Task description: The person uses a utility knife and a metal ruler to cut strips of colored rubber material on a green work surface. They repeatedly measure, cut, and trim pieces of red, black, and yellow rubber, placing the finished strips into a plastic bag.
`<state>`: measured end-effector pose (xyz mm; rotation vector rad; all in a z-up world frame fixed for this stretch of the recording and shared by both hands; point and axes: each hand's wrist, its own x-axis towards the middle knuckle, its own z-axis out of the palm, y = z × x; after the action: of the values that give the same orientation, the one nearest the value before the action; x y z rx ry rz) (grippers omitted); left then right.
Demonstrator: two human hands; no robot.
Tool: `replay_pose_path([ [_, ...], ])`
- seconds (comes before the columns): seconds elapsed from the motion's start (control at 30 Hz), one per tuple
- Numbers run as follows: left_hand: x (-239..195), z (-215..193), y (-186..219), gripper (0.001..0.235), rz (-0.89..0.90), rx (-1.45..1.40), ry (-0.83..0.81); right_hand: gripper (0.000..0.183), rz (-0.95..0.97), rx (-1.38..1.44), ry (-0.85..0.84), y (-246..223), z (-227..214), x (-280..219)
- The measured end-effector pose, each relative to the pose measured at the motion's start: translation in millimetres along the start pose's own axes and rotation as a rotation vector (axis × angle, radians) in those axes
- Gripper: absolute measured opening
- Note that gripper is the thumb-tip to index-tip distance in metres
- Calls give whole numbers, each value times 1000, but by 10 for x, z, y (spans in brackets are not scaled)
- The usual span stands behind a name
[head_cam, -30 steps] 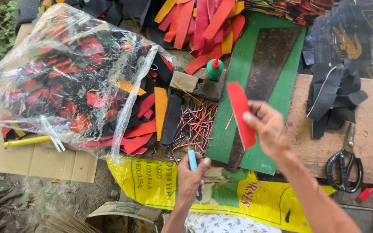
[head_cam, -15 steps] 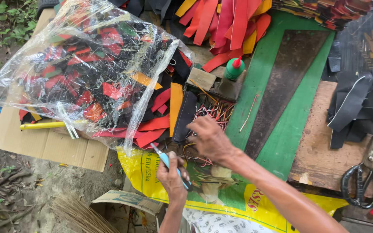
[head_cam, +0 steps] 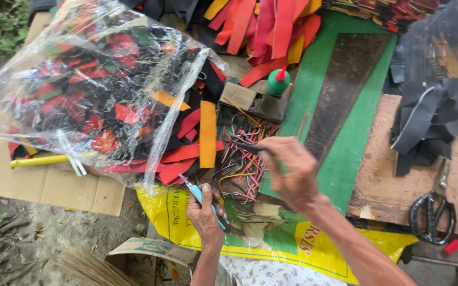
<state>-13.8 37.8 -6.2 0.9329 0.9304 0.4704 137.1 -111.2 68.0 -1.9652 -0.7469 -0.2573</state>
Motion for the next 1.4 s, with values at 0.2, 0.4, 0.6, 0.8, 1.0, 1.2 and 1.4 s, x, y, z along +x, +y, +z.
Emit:
replay_pose_path([
  [0.2, -143, 155, -222, 19, -120, 305, -215, 11, 154, -276, 227, 50, -1208, -326],
  [0.4, -389, 235, -649, 23, -326, 545, -342, 30, 124, -417, -42, 301, -1166, -981],
  [0.6, -588, 377, -877, 26, -114, 656, -492, 28, 430, -280, 101, 643, -1185, -1177],
  [0.8, -595, 625, -670, 32, -23, 441, -451, 56, 494, -344, 114, 935, -1106, -934],
  [1.0, -211, 684, -149, 23, -202, 295, -372, 74, 648, -327, 73, 1058, -1069, -826],
  [1.2, -31, 755, 78, 17, -153, 168, -400, 30, 802, -8, 215, 1063, -1008, -837],
  [1.4, -49, 806, 168, 18, -142, 181, -400, 30, 798, 100, 135, 930, -790, -578],
])
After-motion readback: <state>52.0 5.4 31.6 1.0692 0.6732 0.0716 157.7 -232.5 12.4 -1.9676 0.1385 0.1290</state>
